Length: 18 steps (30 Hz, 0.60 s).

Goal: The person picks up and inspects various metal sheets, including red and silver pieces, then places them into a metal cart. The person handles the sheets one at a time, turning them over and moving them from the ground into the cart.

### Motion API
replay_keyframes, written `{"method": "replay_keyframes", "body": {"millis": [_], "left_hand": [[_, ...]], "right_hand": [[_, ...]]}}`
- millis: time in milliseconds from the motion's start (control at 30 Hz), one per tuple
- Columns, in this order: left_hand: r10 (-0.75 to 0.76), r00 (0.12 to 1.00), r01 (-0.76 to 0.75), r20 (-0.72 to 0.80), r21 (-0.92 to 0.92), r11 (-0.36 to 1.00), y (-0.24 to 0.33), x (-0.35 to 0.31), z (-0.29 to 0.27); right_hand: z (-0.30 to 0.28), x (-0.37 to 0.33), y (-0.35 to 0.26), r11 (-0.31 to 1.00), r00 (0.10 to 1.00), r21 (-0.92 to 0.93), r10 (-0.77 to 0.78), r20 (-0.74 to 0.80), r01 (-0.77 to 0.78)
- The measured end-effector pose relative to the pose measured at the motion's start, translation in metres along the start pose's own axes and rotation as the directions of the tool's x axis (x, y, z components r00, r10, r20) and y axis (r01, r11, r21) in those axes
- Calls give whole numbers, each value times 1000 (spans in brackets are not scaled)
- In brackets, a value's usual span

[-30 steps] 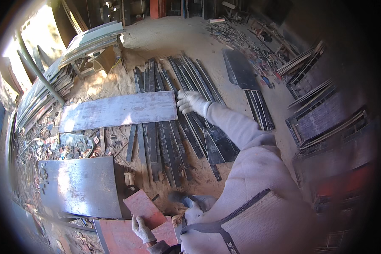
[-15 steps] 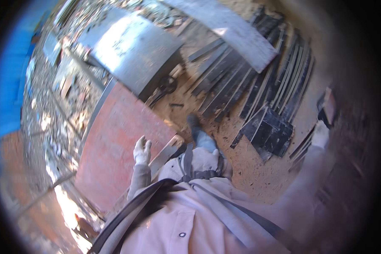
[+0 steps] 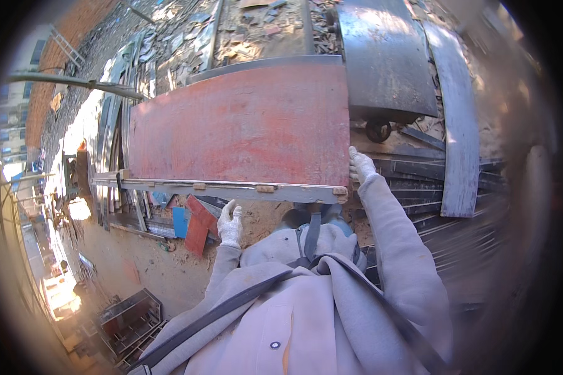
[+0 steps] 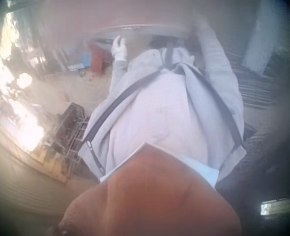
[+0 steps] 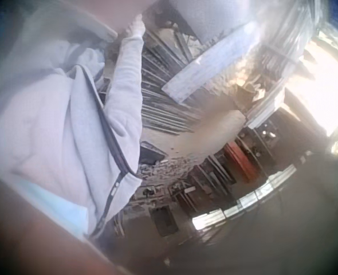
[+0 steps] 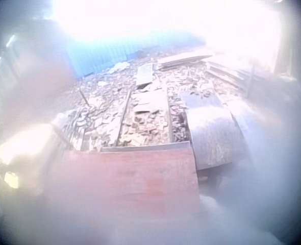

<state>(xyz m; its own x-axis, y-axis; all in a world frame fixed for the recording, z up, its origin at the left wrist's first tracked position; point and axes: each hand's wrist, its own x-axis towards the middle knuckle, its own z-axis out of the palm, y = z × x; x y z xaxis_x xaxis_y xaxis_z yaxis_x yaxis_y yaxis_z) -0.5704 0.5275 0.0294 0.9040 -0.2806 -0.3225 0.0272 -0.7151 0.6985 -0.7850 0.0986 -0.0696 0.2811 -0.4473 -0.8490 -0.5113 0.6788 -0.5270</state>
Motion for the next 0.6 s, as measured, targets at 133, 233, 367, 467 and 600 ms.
{"method": "replay_keyframes", "body": {"millis": [133, 233, 367, 467, 600], "left_hand": [[-200, 968, 162, -151, -233, 959, -32, -20, -47], [-280, 947, 162, -160, -514, 842, -69, 11, -64], [-308, 948, 201, 78, -898, 391, -28, 87, -90], [-216, 958, 181, 188, -982, -52, 19, 126, -99], [-208, 969, 115, 132, -989, -93, 29, 154, -84]], "right_hand": [[31, -24, -30, 970, 998, -240, -52, -44, 40], [41, -70, -55, 958, 941, 180, -259, 217, 222], [49, -145, -116, 898, 865, 234, -428, 263, 374], [45, -220, -137, 912, 897, 215, -391, 205, 348], [-28, -271, -117, 895, 880, 159, -441, 174, 417]]}}
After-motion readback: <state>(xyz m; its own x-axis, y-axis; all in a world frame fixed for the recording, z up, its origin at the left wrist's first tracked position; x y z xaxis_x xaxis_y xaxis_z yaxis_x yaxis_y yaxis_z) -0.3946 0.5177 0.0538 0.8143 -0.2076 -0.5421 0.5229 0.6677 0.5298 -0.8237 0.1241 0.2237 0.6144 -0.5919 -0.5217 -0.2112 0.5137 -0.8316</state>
